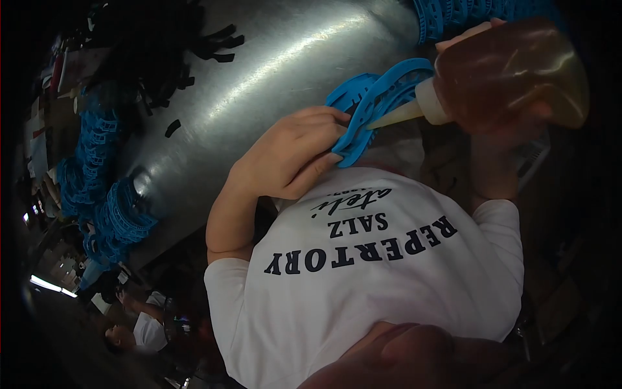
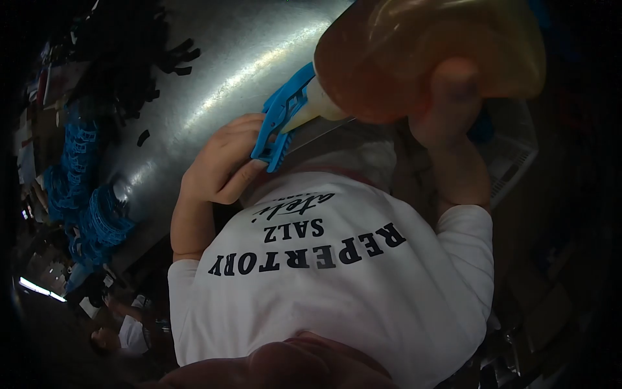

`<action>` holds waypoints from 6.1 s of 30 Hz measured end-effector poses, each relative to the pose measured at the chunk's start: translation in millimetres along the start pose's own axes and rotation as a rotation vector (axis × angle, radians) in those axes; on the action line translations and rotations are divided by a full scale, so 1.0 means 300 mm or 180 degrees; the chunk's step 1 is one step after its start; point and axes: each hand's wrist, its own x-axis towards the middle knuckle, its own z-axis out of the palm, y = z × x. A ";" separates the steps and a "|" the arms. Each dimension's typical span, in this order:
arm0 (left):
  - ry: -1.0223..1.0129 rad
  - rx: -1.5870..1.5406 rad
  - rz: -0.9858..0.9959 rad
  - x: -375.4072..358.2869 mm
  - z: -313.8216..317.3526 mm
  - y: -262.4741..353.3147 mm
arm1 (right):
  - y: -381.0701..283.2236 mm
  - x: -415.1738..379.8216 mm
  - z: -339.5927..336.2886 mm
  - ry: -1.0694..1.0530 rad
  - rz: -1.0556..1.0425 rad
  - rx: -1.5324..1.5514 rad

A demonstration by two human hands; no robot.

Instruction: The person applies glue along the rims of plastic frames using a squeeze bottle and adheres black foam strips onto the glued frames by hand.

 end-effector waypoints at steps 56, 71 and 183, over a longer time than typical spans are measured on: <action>0.5203 0.0277 -0.1869 -0.642 0.235 -0.166 | 0.034 0.175 -0.661 0.1442 0.0581 0.3412; 0.6530 0.3212 -0.1701 -0.777 0.055 -0.153 | 0.169 0.192 -0.692 0.1397 0.0469 0.2571; 0.0327 -0.0472 -0.0833 0.137 0.035 0.061 | -0.059 0.160 -0.069 0.0352 0.0520 -0.0492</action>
